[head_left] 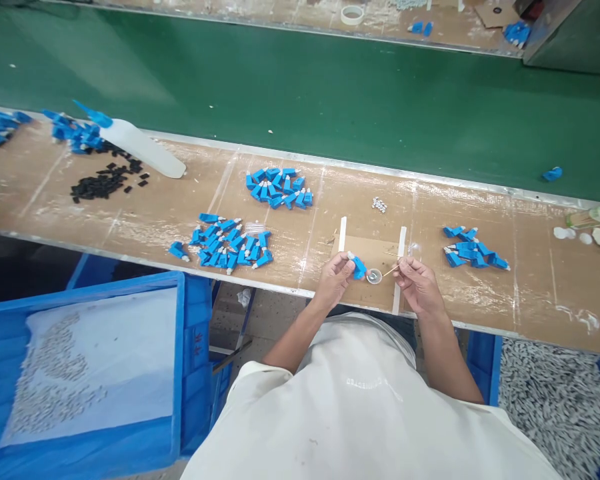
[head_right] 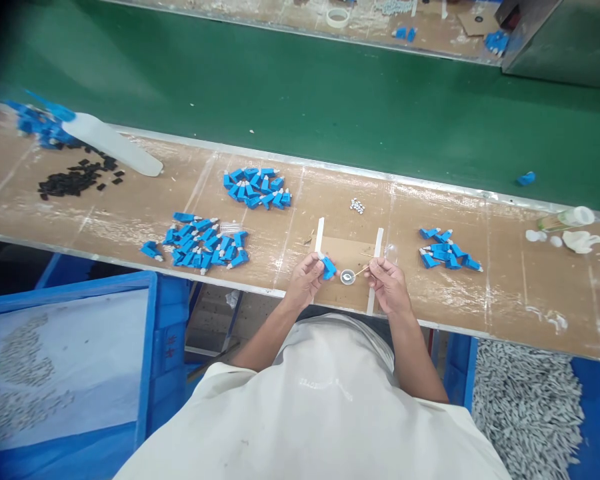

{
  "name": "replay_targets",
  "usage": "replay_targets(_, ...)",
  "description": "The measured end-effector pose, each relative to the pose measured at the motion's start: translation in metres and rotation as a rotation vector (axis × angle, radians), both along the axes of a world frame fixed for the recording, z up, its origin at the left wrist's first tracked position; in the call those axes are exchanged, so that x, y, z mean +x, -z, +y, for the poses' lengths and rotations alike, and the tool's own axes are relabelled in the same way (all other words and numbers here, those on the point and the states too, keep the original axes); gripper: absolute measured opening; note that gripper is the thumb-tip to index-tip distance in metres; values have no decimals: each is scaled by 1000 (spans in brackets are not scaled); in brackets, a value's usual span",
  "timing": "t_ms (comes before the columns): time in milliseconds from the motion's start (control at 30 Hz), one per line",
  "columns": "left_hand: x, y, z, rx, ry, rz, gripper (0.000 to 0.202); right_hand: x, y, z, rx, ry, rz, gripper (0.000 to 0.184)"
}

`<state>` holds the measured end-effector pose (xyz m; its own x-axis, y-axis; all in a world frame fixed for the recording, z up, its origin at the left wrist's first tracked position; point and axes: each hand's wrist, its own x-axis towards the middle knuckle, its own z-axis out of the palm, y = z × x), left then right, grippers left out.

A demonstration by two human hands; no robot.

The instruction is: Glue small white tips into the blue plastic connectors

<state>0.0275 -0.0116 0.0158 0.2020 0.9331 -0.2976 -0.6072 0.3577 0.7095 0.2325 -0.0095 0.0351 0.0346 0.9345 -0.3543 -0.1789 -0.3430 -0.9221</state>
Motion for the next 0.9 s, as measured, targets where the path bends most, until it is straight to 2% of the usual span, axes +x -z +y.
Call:
replay_targets(100, 5, -4, -5, -25, 55, -20, 52, 1, -9, -1, 14, -18, 26, 43)
replay_targets(200, 9, -7, -9, -68, 117, -21, 57, -1, -20, -4, 90, -21, -21, 42)
replay_targets(400, 13, -17, -12, -84, 203, -11, 60, -18, -50, -19, 370, 143, -247, 32)
replay_targets(500, 15, -22, -12, -71, 222, -8, 60, -25, -61, -27, 486, 177, -417, 25)
replay_targets(700, 17, -23, -14, -74, 221, -26, 59, -27, -58, -32, 665, 104, -669, 17)
replay_targets(900, 18, -26, -14, -111, 226, -52, 57, -25, -55, -29, 739, 89, -739, 10)
